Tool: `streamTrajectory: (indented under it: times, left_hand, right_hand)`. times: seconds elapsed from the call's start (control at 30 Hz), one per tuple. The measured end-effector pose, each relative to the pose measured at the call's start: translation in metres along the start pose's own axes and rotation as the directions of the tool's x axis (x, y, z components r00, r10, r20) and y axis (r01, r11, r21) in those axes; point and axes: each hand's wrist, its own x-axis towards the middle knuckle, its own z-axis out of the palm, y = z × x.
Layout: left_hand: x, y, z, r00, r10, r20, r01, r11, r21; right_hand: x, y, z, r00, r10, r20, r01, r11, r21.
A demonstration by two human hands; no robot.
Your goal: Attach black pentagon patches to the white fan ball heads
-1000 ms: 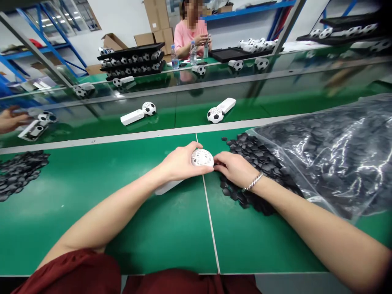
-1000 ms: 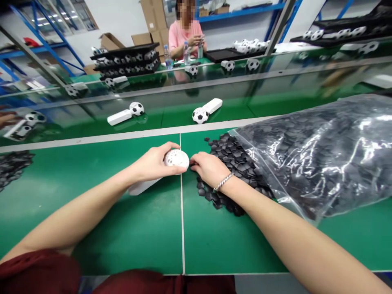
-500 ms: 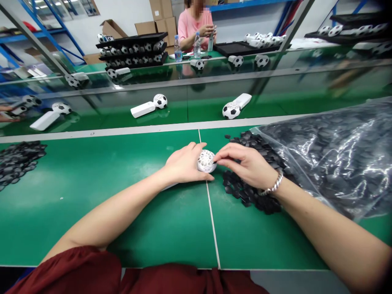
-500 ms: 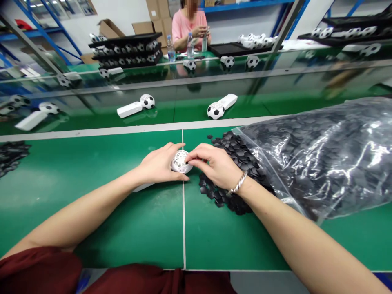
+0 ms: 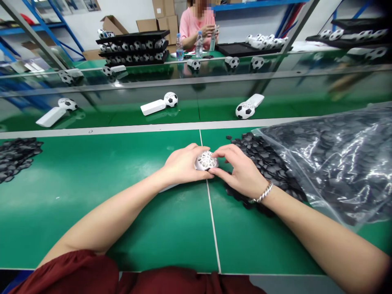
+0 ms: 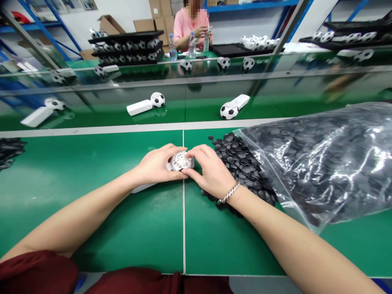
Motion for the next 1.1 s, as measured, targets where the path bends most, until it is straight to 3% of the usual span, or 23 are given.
streamTrajectory:
  times: [0.23, 0.43, 0.5, 0.6, 0.67, 0.93, 1.1]
  left_hand:
    - [0.001, -0.002, 0.0, 1.0, 0.019, -0.025, -0.02, 0.999, -0.04]
    - [0.001, -0.001, 0.001, 1.0, -0.007, -0.005, 0.007, 1.0, -0.021]
    - [0.0, -0.001, 0.001, 1.0, -0.014, 0.0, 0.014, 1.0, -0.005]
    - [-0.001, -0.003, 0.0, 1.0, -0.03, 0.008, 0.03, 0.999, 0.015]
    - [-0.001, -0.004, -0.001, 0.999, -0.03, 0.03, 0.029, 0.999, 0.024]
    - [0.002, -0.007, -0.002, 0.993, 0.12, -0.018, -0.114, 0.975, 0.193]
    - [0.004, -0.008, -0.001, 0.987, 0.157, -0.033, -0.146, 0.964, 0.222]
  right_hand:
    - [-0.001, 0.003, 0.004, 0.969, 0.162, 0.187, -0.194, 0.966, 0.169]
    - [0.005, 0.007, -0.002, 0.955, 0.218, 0.202, -0.26, 0.942, 0.213]
    - [0.008, 0.018, -0.01, 0.947, 0.292, 0.131, -0.305, 0.947, 0.097]
    - [0.01, 0.034, -0.024, 0.932, 0.363, -0.002, -0.352, 0.903, -0.246]
    - [0.01, 0.041, -0.03, 0.917, 0.398, 0.015, -0.357, 0.839, -0.411]
    - [0.01, 0.034, -0.029, 0.87, 0.412, 0.271, -0.223, 0.819, -0.528]
    - [0.008, 0.021, -0.022, 0.883, 0.301, 0.361, 0.009, 0.758, -0.653]
